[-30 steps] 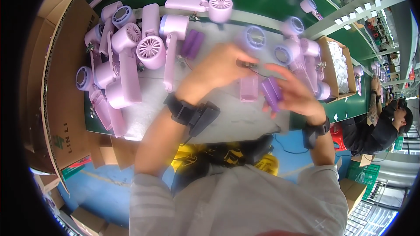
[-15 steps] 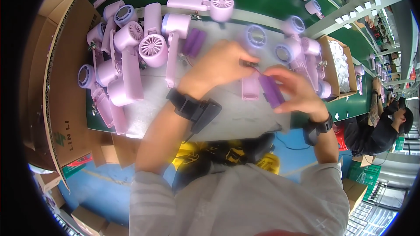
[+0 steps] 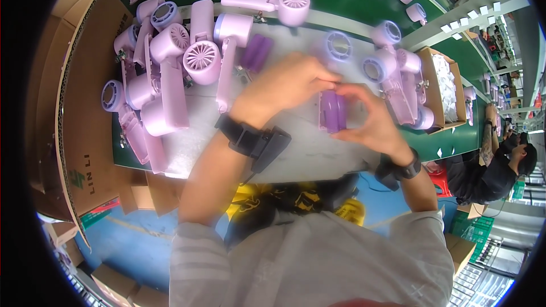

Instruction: The person fits a circuit board into a pink fan housing, connects a battery, and presses it into the compartment. They then reach into a cardboard box to retrieve another battery and repeat the process with a second fan housing.

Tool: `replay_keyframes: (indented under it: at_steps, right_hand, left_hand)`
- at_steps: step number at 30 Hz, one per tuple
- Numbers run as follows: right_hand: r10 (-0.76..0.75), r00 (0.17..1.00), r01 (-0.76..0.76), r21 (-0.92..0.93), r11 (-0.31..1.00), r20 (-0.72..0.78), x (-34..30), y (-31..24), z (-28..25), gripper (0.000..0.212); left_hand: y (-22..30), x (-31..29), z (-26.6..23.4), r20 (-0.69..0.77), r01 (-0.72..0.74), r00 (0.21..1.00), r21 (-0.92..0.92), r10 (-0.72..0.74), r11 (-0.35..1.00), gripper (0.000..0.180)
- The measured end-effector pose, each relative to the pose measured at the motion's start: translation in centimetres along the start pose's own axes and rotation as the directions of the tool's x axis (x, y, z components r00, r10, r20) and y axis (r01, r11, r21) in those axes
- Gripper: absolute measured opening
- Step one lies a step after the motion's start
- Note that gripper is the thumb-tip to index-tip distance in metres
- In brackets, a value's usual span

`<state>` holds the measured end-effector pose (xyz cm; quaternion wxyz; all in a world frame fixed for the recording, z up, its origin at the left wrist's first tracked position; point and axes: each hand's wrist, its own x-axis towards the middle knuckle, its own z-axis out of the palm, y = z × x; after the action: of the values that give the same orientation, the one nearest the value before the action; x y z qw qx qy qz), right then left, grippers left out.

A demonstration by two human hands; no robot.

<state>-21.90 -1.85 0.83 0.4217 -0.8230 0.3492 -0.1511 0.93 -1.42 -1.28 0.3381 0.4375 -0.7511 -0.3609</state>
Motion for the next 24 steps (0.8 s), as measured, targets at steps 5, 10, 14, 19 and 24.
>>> replay_keyframes:
  at_steps: [5,10,14,19,24]
  right_hand:
    - [-0.107,0.991,0.09,-0.194,0.977,-0.08,0.0,-0.6,0.7,0.071]
    - [-0.122,0.986,0.096,-0.209,0.973,-0.112,-0.7,-1.1,1.4,0.061]
    - [-0.029,0.99,0.011,-0.128,0.992,-0.135,-0.8,-1.6,1.4,0.051]
    - [-0.156,0.976,0.11,-0.268,0.957,-0.155,-0.8,-1.4,1.3,0.045]
    - [-0.158,0.97,0.102,-0.281,0.954,-0.184,-1.0,-0.9,1.8,0.04]
  left_hand:
    - [-0.3,0.0,0.1,0.003,-0.023,1.0,0.022,0.022,0.999,0.025]
    - [-0.4,-0.1,0.2,-0.007,-0.037,0.999,0.045,0.037,0.998,0.025]
    - [-0.2,-0.1,0.0,-0.001,-0.032,0.999,0.051,0.032,0.998,0.025]
    - [0.0,-0.1,0.0,-0.006,-0.024,1.0,0.068,0.024,0.997,0.025]
    - [-0.3,-0.1,0.2,-0.026,-0.05,0.998,0.045,0.051,0.998,0.025]
